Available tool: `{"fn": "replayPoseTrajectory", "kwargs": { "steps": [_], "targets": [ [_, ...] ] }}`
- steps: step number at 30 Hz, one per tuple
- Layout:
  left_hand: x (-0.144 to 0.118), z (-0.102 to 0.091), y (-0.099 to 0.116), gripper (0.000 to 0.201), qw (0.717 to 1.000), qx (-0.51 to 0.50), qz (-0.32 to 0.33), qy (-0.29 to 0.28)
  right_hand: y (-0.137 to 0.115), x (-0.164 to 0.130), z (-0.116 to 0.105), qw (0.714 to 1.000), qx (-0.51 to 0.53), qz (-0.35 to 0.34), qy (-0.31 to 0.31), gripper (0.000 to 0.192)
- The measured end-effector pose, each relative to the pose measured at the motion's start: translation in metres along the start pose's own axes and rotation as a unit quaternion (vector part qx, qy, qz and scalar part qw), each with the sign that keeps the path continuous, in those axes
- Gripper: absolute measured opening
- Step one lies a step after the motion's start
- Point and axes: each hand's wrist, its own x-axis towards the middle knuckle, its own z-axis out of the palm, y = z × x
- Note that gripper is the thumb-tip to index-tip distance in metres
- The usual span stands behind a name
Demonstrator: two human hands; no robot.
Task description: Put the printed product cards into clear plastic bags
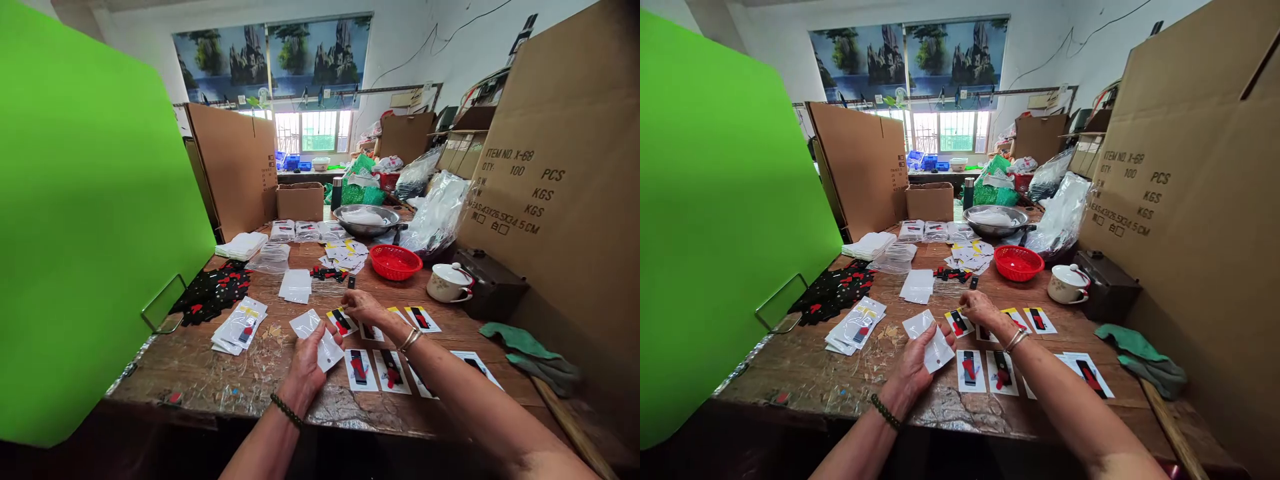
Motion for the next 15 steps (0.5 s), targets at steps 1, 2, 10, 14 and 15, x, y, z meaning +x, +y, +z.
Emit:
{"fn": "replayPoseTrajectory", "kwargs": {
  "steps": [1,2,10,14,15],
  "targets": [
    [0.006,0.002,-0.002,0.008,1.0,0.001,-0.004,-0.003,0.0,0.005,0.001,1.0,-0.006,-0.001,-0.013,0.023],
    [0.011,0.003,-0.003,0.009,1.0,0.002,-0.008,-0.003,-0.001,0.01,0.003,1.0,-0.011,0.0,-0.026,0.023],
    [0.029,0.007,-0.006,0.01,0.999,0.028,-0.027,0.014,0.0,0.028,0.005,0.993,-0.039,0.019,-0.107,0.018],
    [0.032,0.006,-0.006,0.012,0.999,0.038,-0.033,0.013,-0.004,0.032,0.003,0.988,-0.063,0.042,-0.137,0.013],
    [0.033,0.005,-0.006,0.012,0.999,0.039,-0.033,0.013,-0.006,0.032,0.003,0.987,-0.071,0.046,-0.137,0.016]
  ]
}}
